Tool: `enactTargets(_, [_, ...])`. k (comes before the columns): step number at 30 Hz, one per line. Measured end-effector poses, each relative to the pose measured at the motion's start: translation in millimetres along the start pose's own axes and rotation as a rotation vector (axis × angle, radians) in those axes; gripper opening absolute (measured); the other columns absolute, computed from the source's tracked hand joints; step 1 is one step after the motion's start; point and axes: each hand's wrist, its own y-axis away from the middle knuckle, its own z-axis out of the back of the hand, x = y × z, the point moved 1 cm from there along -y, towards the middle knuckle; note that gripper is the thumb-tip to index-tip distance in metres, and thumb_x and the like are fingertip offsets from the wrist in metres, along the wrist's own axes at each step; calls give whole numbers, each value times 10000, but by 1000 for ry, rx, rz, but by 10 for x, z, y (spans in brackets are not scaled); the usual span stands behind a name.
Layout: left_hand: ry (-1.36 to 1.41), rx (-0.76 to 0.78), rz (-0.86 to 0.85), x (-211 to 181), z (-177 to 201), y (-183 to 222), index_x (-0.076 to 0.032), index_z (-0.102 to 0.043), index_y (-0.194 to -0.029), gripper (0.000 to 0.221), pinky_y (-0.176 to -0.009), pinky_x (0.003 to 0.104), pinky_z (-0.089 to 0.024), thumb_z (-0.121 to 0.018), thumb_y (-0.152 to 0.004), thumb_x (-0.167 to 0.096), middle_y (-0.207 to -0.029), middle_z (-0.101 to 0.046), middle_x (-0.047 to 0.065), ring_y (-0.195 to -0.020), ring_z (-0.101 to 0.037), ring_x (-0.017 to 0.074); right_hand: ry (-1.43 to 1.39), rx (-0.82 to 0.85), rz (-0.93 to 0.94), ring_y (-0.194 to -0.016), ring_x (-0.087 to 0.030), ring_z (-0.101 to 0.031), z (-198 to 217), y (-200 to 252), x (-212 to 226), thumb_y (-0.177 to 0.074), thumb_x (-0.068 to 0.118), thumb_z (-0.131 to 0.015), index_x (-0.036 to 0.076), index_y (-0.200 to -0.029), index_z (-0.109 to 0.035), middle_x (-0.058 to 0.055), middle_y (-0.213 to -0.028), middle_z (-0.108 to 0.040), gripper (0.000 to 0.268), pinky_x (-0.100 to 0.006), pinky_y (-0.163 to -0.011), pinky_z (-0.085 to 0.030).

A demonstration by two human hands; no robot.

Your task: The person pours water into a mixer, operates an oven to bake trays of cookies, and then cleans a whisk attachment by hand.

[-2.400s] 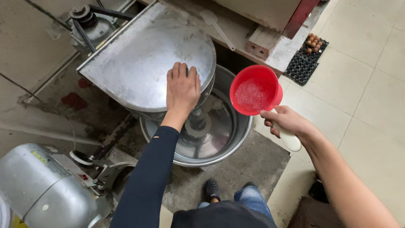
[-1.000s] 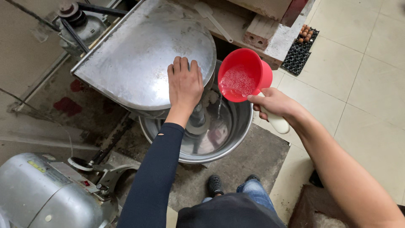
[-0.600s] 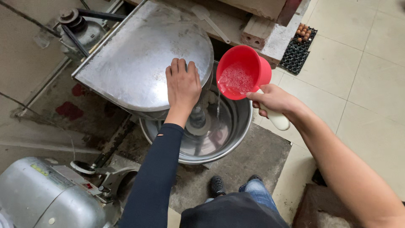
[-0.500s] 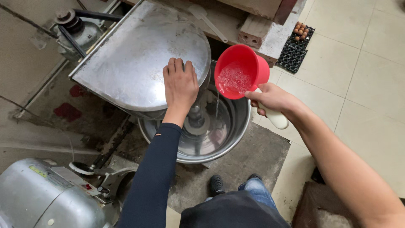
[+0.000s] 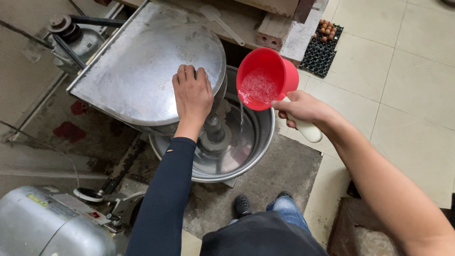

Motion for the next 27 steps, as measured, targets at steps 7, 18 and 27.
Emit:
enactTargets(7, [-14, -3, -1, 4, -36, 18, -19, -655, -1042, 172, -1025, 486, -395, -581, -1006, -171, -1113, -596, 170, -1218, -500, 355, 17, -17, -16, -471, -89, -521, 8, 121, 30, -955, 260, -636, 44, -1020, -647, -1, -688, -579, 226, -270, -450, -462])
enactTargets(18, [19, 8, 9, 4, -22, 10, -22, -649, -1020, 152, -1025, 486, -392, -589, -999, -160, -1117, -601, 166, -1223, -499, 354, 41, -5, -9, -472, -88, -523, -32, 158, 44, -965, 281, -636, 12, -1010, -630, 7, -688, -574, 274, -270, -452, -467])
enactTargets(27, [12, -12, -5, 5, -14, 14, -18, -650, -1017, 160, -1027, 488, -390, -590, -992, -165, -1121, -601, 176, -1226, -496, 362, 23, 17, 10, -469, -83, -517, -111, 169, 82, -945, 275, -628, 71, -1106, -648, 15, -681, -571, 261, -267, -445, -467])
